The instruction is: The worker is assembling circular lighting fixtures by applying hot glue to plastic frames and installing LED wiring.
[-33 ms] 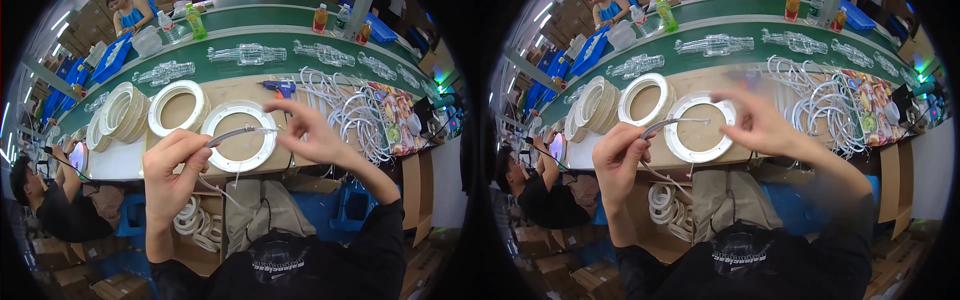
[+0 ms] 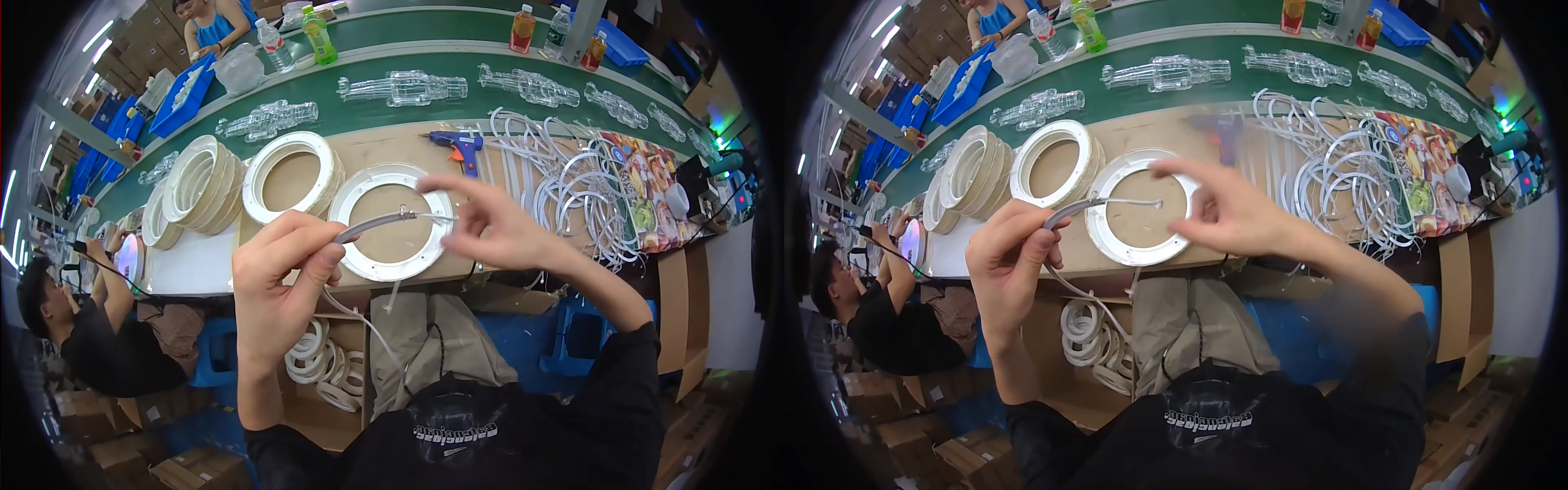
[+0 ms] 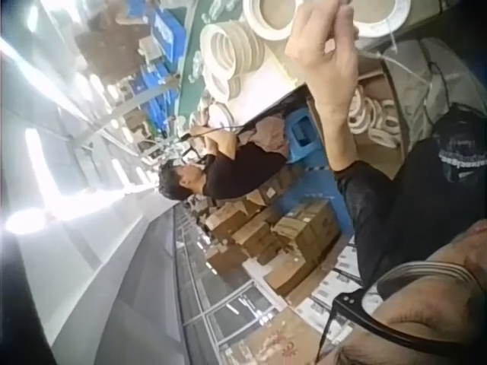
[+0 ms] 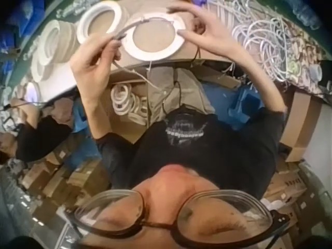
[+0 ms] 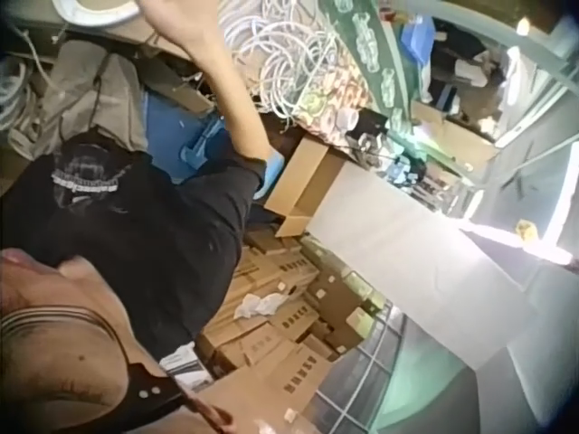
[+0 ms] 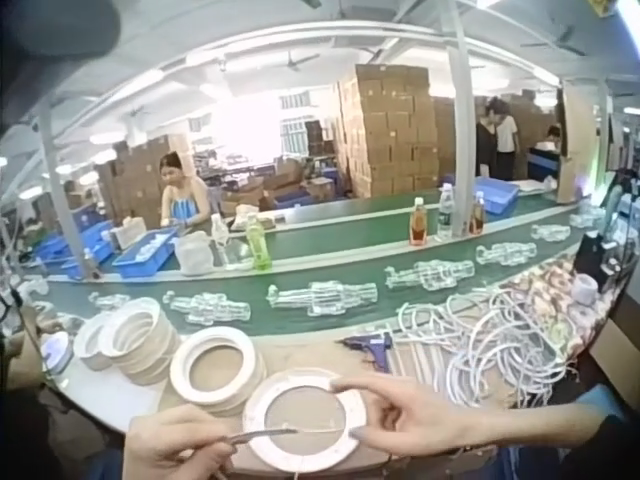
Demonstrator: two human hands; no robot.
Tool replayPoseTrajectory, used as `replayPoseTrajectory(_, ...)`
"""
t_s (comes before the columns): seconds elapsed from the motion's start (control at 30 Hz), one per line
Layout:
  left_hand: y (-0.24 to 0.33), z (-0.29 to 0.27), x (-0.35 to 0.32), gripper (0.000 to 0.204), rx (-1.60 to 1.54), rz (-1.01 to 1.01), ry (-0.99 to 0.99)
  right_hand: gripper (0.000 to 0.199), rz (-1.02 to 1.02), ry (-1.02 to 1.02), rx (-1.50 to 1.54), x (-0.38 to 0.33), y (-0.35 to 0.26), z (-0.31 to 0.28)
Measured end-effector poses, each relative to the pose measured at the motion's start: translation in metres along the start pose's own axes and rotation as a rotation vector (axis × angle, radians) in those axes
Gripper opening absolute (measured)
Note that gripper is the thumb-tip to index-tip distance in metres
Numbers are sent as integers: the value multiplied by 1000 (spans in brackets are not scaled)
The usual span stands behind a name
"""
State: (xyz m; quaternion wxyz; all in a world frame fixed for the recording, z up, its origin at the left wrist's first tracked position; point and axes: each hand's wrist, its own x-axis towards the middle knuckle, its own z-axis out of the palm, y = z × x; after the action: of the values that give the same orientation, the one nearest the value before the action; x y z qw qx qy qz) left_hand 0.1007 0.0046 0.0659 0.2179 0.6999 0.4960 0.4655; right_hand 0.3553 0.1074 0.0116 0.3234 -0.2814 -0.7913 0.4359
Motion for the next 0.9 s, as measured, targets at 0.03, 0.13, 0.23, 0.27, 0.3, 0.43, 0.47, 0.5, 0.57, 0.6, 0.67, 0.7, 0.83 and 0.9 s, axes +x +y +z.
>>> replayPoseTrajectory(0.03,1,-2,-1,11,-57,-24,-11,38,59,-169,112,2,4,7)
replayPoseTrajectory(0.13,-6,-5,1,13,-153,-99,-2,33,113,-403,359,4,24,24)
replayPoseTrajectory(0.23,-29,-10,1,14,-177,-196,62,25,228,-416,491,2,29,28)
replayPoseTrajectory(0.27,-39,-13,1,15,-171,-235,93,20,351,-350,480,-1,30,25)
replayPoseTrajectory(0.3,-52,-18,2,17,-128,-275,93,16,347,-305,527,-2,34,22)
replayPoseTrajectory(0.43,-100,-14,6,20,89,-380,86,17,403,-178,399,2,49,9)
replayPoseTrajectory(0.47,-111,-8,8,21,111,-399,66,17,409,-182,399,4,55,8)
replayPoseTrajectory(0.5,-119,-4,10,22,135,-413,49,18,411,-123,415,6,59,7)
replayPoseTrajectory(0.57,-133,8,13,22,126,-388,29,22,454,-51,446,11,69,4)
replayPoseTrajectory(0.6,-138,13,14,23,121,-362,11,22,458,-51,445,14,74,4)
replayPoseTrajectory(0.67,-144,23,17,23,237,-297,-20,25,451,0,372,19,81,6)
replayPoseTrajectory(0.7,-147,27,18,24,357,-232,-47,30,438,56,385,22,79,10)
replayPoseTrajectory(0.83,-170,40,18,23,436,-155,-80,32,415,54,369,31,102,18)
replayPoseTrajectory(0.9,-176,45,20,23,508,-174,-146,32,399,66,376,34,110,22)
